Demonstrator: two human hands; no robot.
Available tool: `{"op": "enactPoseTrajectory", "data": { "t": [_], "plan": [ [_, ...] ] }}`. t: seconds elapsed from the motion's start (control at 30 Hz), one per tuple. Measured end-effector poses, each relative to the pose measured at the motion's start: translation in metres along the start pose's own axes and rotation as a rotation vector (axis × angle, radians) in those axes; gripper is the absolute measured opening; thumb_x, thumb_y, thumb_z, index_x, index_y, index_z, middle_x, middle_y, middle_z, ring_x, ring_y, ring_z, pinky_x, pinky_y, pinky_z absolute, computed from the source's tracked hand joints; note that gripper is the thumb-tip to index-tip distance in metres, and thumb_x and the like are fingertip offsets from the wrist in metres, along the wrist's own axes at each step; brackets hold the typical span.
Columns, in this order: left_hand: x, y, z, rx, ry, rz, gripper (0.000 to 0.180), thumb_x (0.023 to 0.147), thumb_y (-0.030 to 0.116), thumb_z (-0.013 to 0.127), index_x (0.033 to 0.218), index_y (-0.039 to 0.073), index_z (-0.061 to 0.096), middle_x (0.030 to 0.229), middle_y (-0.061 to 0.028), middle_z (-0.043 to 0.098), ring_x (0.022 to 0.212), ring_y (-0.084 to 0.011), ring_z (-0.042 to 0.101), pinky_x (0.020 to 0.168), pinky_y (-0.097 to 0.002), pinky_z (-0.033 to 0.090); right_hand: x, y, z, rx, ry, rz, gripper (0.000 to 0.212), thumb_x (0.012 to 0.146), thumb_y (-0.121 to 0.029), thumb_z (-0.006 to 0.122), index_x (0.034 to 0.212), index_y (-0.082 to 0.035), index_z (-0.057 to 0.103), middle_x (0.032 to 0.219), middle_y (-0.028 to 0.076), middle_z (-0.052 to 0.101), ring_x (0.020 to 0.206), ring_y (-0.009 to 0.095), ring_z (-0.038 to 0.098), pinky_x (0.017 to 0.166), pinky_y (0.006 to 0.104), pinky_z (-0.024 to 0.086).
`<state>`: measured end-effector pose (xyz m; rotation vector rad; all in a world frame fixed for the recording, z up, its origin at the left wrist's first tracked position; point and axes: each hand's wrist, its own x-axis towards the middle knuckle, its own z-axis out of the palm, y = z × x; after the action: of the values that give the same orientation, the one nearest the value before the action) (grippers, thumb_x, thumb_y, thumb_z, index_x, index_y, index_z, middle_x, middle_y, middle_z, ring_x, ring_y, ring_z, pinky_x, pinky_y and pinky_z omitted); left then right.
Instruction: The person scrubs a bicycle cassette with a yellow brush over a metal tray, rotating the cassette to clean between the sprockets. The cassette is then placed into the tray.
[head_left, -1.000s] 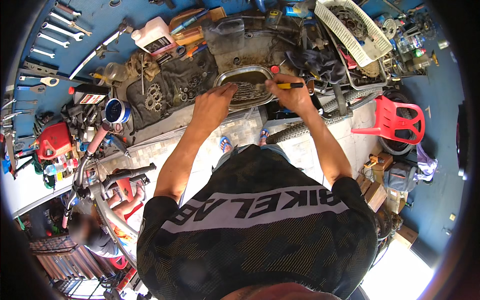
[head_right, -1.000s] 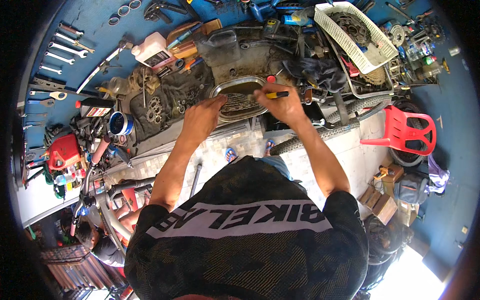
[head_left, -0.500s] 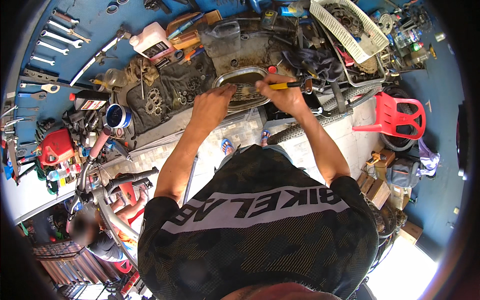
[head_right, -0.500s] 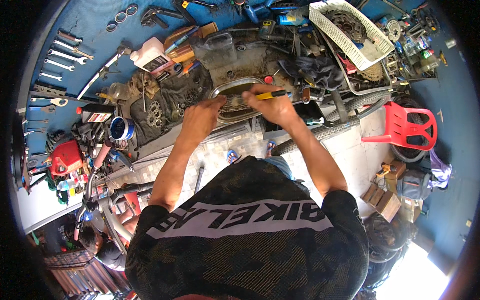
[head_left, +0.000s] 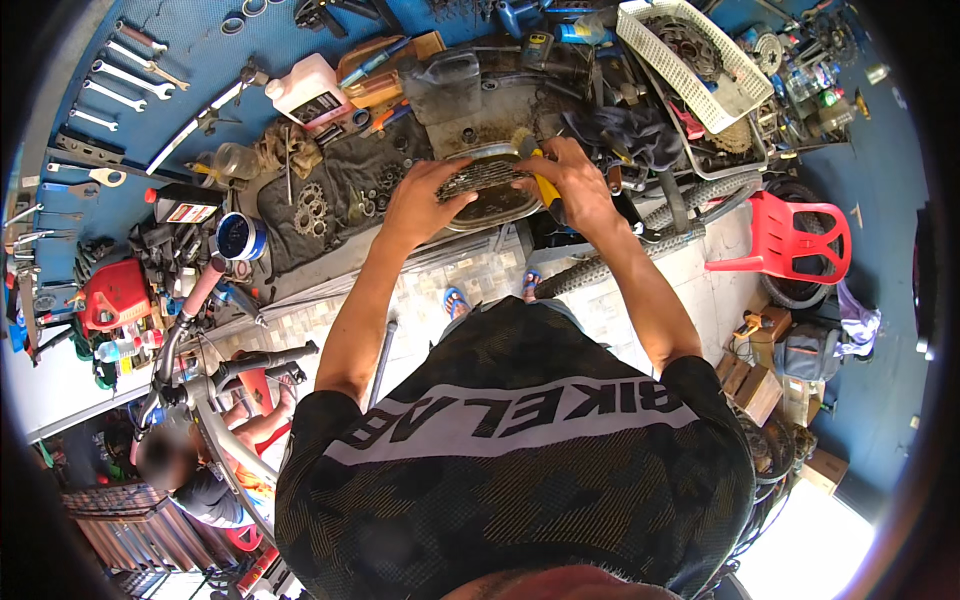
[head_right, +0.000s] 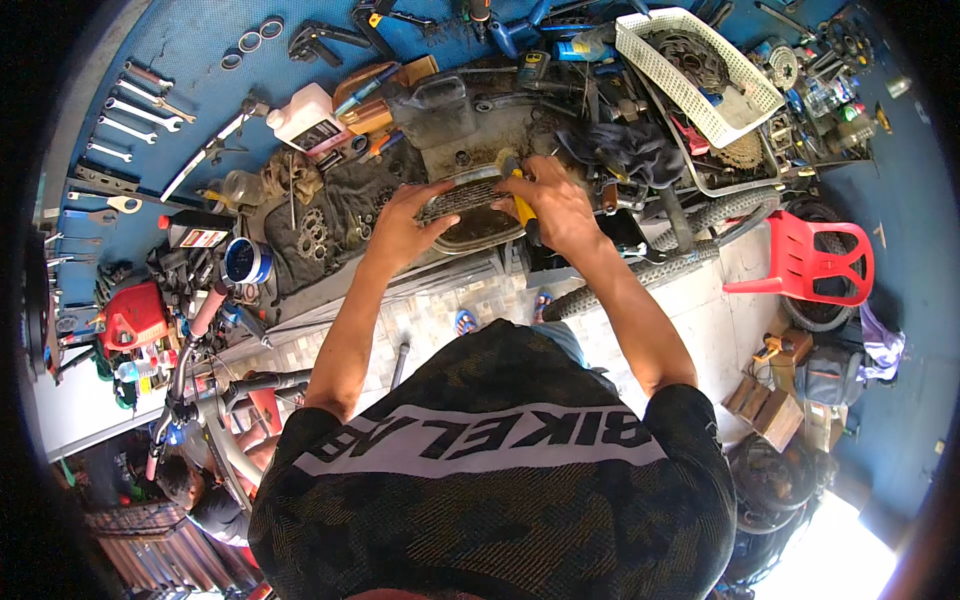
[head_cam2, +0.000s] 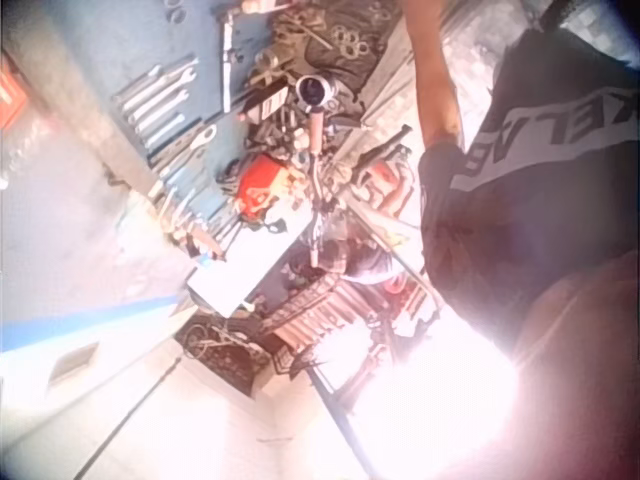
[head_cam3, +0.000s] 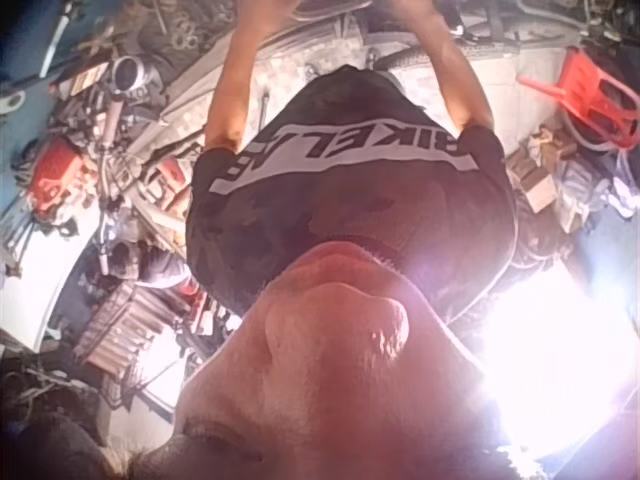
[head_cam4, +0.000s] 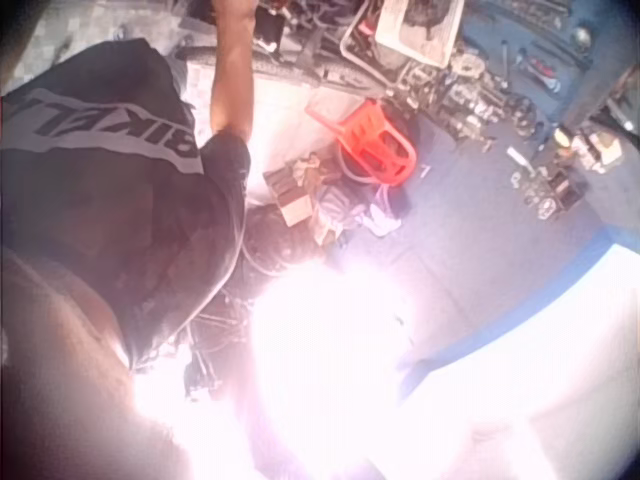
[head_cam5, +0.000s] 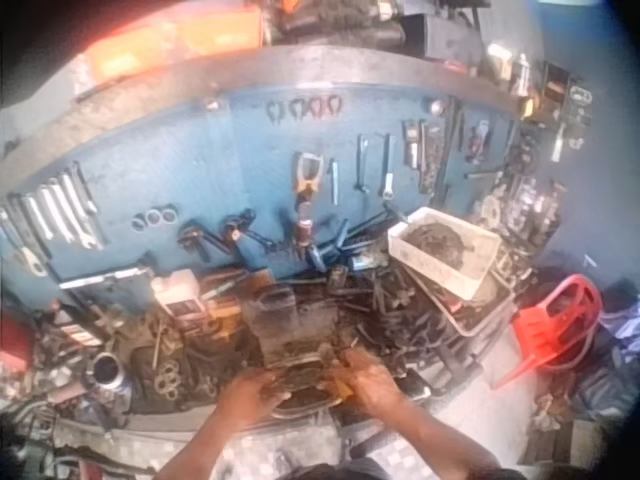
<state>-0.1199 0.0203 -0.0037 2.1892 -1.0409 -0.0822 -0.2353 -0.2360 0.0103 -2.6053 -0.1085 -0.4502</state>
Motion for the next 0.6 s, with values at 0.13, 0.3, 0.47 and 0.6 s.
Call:
{"op": "enactPoseTrajectory", "data": {
  "t": [0.13, 0.3, 0.47, 0.6],
  "plan": [
    [-0.009, -0.046, 0.028, -0.185, -0.052, -0.081, 0.057, 0.093, 0.0, 0.071, 0.148, 0.015, 0.065, 0.147, -0.0192, 0.065, 0.134, -0.0408, 0.064, 0.109, -0.0475, 0.056, -0.007, 0.013, 0.008, 0.003, -0.003, 0.005, 0.035, 0.094, -0.04, 0.081, 0.122, -0.019, 0.079, 0.121, 0.015, 0.068, 0.118, 0.036, 0.066, 0.097, 0.0456, 0.055],
    [-0.013, -0.024, 0.003, -0.031, -0.029, 0.012, 0.064, 0.089, -0.006, 0.067, 0.149, 0.015, 0.063, 0.149, -0.0156, 0.065, 0.132, -0.0405, 0.065, 0.108, -0.0496, 0.057, -0.009, 0.047, 0.009, 0.67, 0.065, 0.337, 0.039, 0.097, -0.036, 0.084, 0.122, -0.007, 0.08, 0.112, 0.013, 0.08, 0.108, 0.02, 0.074, 0.098, 0.0343, 0.055],
    [-0.014, 0.01, -0.012, 0.231, -0.019, 0.017, 0.048, 0.092, 0.003, 0.069, 0.139, 0.015, 0.07, 0.137, -0.0096, 0.073, 0.119, -0.0356, 0.072, 0.096, -0.0473, 0.062, -0.023, 0.066, 0.053, 0.425, -0.011, 0.333, 0.034, 0.096, -0.04, 0.081, 0.114, -0.01, 0.083, 0.111, 0.012, 0.081, 0.108, 0.025, 0.076, 0.095, 0.04, 0.058],
    [-0.021, -0.005, 0.002, 0.31, -0.046, 0.015, 0.057, 0.088, 0.0, 0.07, 0.143, 0.018, 0.068, 0.14, -0.0081, 0.071, 0.118, -0.0362, 0.072, 0.094, -0.0486, 0.062, -0.017, 0.069, 0.06, 0.172, -0.063, 0.366, 0.042, 0.092, -0.051, 0.079, 0.104, -0.011, 0.084, 0.106, 0.016, 0.08, 0.103, 0.038, 0.075, 0.093, 0.0465, 0.059]
  ]
}}
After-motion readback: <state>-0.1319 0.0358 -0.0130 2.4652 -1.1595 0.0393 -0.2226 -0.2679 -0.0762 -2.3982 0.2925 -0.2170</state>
